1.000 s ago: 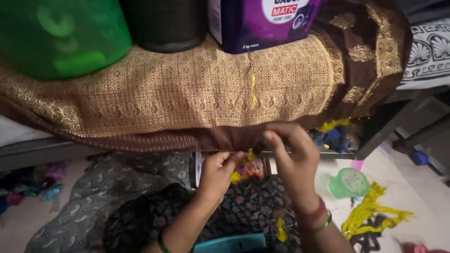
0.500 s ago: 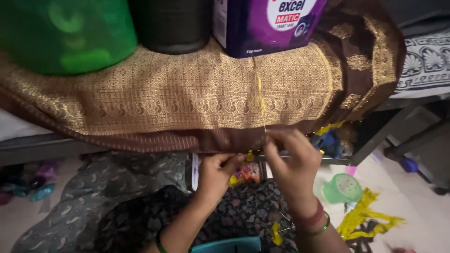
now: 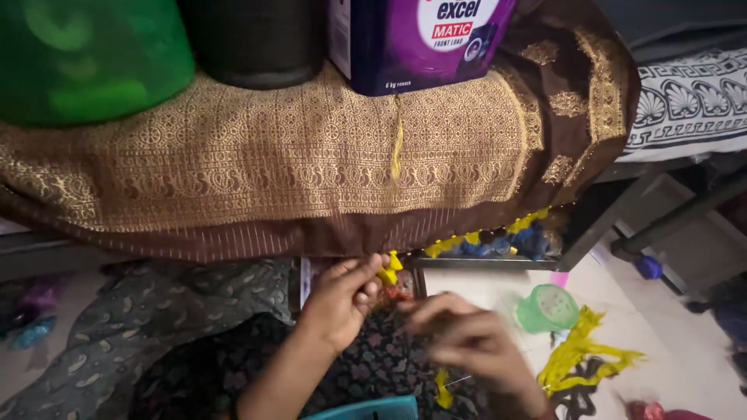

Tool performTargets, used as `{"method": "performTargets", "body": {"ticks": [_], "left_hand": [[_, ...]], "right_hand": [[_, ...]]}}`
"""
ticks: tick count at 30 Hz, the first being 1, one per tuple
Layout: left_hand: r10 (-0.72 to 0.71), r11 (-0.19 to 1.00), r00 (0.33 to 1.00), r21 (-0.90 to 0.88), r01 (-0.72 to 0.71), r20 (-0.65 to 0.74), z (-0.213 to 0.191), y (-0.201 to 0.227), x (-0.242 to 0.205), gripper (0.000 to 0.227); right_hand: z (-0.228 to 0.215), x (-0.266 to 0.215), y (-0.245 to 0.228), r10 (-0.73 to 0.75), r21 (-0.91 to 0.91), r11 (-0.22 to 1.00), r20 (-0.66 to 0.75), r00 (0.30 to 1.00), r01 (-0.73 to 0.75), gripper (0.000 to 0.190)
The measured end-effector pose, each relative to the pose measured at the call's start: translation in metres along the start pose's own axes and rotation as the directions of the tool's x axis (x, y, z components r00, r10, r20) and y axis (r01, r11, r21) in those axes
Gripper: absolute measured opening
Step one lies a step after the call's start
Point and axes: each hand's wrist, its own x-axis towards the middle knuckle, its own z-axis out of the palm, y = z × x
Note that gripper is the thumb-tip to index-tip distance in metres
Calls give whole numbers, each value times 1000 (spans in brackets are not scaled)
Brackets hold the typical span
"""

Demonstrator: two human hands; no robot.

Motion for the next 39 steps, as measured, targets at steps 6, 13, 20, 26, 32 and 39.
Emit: {"method": "performTargets", "body": {"ticks": [6, 13, 20, 26, 32, 39], "left_hand": [[3, 987, 1000, -161, -7, -30, -3, 10, 4, 20], [63, 997, 998, -54, -63, -13, 4, 11, -8, 21], [16, 1000, 998, -6, -16, 59, 15, 10, -13, 19], [7, 999, 1000, 35, -8, 18, 22, 18, -20, 16], [26, 996, 999, 79, -29, 40, 20, 18, -19, 21], [203, 860, 979, 477, -181, 6, 29, 50, -33, 19]], "right_hand": [[-118, -78, 73, -394, 705, 349, -487, 779, 617, 21], [-61, -16, -1, -224, 170, 917, -530, 818, 362, 17], [32, 64, -69, -211, -440, 871, 69, 975, 220, 50], [30, 60, -72, -211, -429, 874, 92, 973, 230, 53], [23, 35, -40, 335, 129, 937, -59, 940, -326, 47], [-20, 27, -32, 225, 484, 841, 95, 970, -243, 38]]}}
